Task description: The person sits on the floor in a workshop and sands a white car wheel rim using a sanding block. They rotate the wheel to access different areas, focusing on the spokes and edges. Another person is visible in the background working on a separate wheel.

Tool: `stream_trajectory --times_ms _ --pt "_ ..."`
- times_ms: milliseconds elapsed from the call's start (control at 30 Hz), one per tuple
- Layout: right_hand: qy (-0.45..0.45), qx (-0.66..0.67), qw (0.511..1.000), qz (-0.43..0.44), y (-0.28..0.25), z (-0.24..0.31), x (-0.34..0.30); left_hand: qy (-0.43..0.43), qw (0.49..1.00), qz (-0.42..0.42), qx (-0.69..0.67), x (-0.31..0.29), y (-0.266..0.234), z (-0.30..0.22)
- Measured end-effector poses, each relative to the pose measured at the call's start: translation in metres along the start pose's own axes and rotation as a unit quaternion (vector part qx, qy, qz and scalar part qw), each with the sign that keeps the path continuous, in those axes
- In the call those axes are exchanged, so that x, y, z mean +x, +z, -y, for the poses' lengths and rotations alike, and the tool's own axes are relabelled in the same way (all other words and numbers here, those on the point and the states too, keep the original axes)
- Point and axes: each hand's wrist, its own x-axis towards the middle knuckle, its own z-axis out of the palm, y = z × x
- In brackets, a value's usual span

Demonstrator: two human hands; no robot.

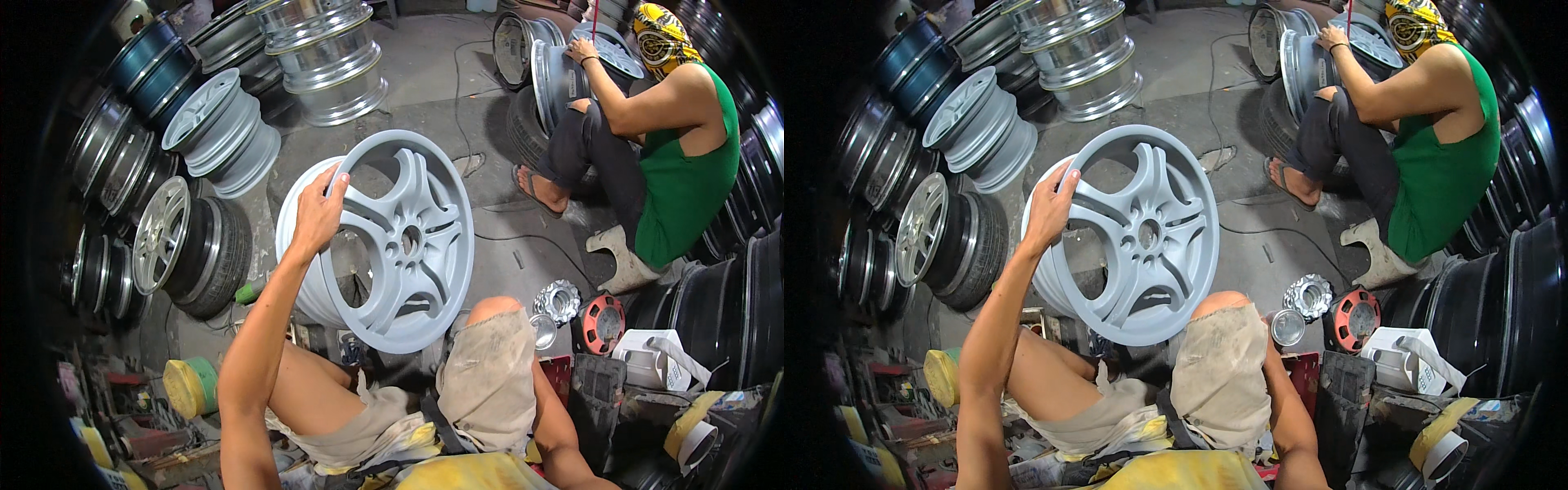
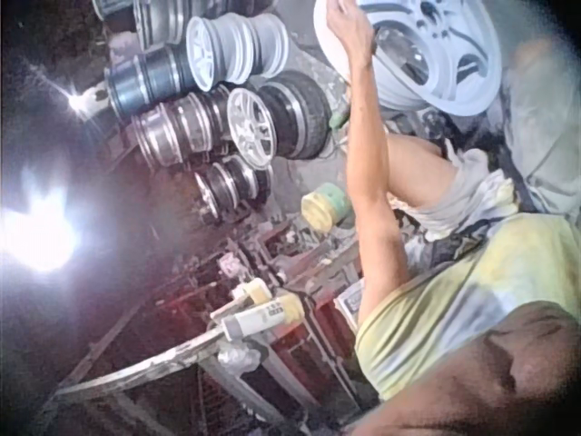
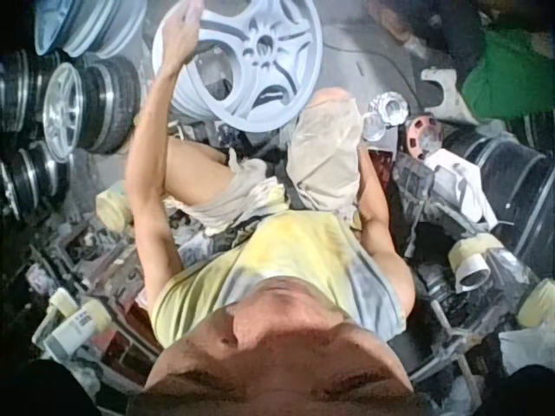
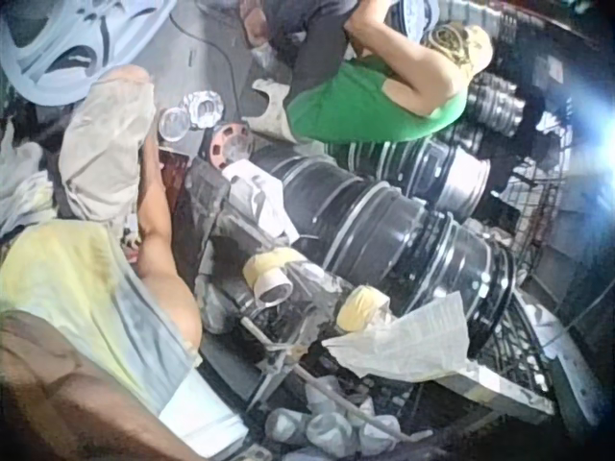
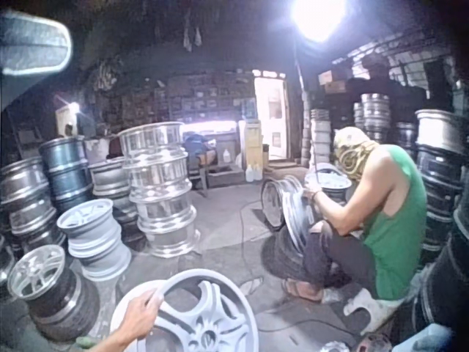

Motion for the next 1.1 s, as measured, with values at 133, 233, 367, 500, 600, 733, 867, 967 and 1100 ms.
stream_trajectory --times_ms 133,233,367,500,600,733,867,967,1100 --pt "0.008 -0.025 1.000 0.002 0.014 -0.007 0.003 -0.020 1.000 0.019 -0.003 0.005 -0.002 0.005" --pt "0.019 -0.037 0.999 -0.003 0.023 -0.014 0.004 -0.052 0.998 0.034 -0.022 0.004 -0.004 -0.007" --pt "0.022 -0.051 0.998 -0.014 0.031 -0.018 0.009 -0.038 0.999 0.022 -0.021 0.002 -0.004 -0.006" --pt "0.027 -0.058 0.998 -0.025 0.043 -0.021 0.008 -0.059 0.998 0.023 -0.018 0.006 -0.002 -0.001" --pt "0.029 -0.068 0.996 -0.045 0.046 -0.027 0.007 -0.035 0.999 0.038 -0.009 0.014 0.007 -0.001" --pt "0.010 -0.088 0.995 -0.054 0.057 -0.027 0.032 -0.044 0.997 0.059 -0.010 0.020 0.001 0.013" --pt "0.033 -0.140 0.989 -0.043 0.058 -0.007 0.031 -0.041 0.997 0.062 0.002 0.030 -0.007 0.029" --pt "0.027 -0.182 0.982 -0.037 0.066 -0.015 0.022 -0.042 0.996 0.078 0.019 0.042 0.008 0.016" --pt "0.013 -0.174 0.984 0.019 0.052 0.003 0.019 -0.013 0.993 0.101 0.067 0.058 0.006 0.016"
